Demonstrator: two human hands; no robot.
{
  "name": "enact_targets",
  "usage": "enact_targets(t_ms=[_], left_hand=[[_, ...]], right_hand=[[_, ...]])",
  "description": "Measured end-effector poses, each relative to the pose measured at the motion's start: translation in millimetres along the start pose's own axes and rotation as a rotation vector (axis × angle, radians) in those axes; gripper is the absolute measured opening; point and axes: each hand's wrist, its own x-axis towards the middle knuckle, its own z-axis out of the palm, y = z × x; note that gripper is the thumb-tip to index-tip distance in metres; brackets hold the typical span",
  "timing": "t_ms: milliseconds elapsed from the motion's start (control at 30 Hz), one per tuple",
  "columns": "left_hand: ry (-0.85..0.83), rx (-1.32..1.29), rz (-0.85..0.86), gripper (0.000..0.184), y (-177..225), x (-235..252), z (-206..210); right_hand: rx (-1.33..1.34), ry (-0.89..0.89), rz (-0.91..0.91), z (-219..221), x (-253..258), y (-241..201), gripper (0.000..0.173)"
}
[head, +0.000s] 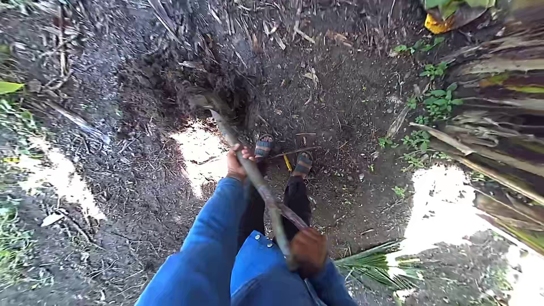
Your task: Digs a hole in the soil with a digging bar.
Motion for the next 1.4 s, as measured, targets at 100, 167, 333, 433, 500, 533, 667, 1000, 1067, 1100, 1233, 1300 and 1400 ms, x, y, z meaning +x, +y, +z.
enact_targets(t_ms=[100, 167, 333, 433, 500, 533, 667, 1000, 1067, 1100, 1233, 1300, 1400], left_hand=[[0.332, 0.264, -0.028, 0.037, 41.4, -17.8, -3.8], [0.566, 0.451, -0.036, 0.016, 47.8, -20.2, 0.1], [0.603, 0.514, -0.023, 0.014, 61.7, -44.6, 34.7], [0.313, 0.215, -0.049, 0.011, 37.4, -75.1, 67.7], [0.18, 0.049, -0.11, 0.016, -0.4, -88.9, 83.8], [0.183, 0.032, -0.135, 0.016, -20.4, -96.4, 92.6], [0.333, 0.105, -0.186, 0.008, -68.4, -129.1, 119.5], [0.424, 0.138, -0.363, 0.011, -112.5, -161.8, 133.3], [0.469, 0.188, -0.37, 0.011, -112.4, -176.8, 136.7], [0.495, 0.218, -0.367, 0.012, -109.7, -185.4, 138.0], [0.58, 0.349, -0.34, 0.013, -97.9, -210.5, 128.3], [0.619, 0.421, -0.314, 0.022, -94.2, -210.0, 110.1], [0.631, 0.586, -0.299, 0.039, -86.4, -202.0, 76.8]], right_hand=[[-0.118, -0.601, -0.206, 44.9, 71.3, -17.3, 0.015], [-0.165, -1.086, -0.169, 80.3, 112.9, -17.1, 0.026], [-0.09, -0.509, -0.126, 89.4, 114.7, -33.7, 0.019], [0.277, -0.056, 0.267, 58.6, 91.5, -51.9, 0.025], [0.744, 0.16, 0.625, 29.7, 64.0, -65.4, 0.018], [0.915, 0.241, 0.722, 16.6, 50.4, -71.0, 0.012], [1.058, 0.392, 0.77, -11.5, 8.8, -95.9, 0.008], [0.976, 0.472, 0.834, -58.4, 16.2, -150.6, 0.01], [1.075, 0.456, 0.896, -69.5, 14.8, -160.6, 0.01], [1.14, 0.436, 0.92, -74.2, 14.8, -165.6, 0.01], [1.407, 0.411, 1.03, -81.4, 18.8, -182.7, 0.008], [1.454, 0.53, 1.156, -67.2, 24.0, -187.5, 0.011], [1.44, 0.703, 1.33, -32.4, 31.8, -186.2, 0.031]])
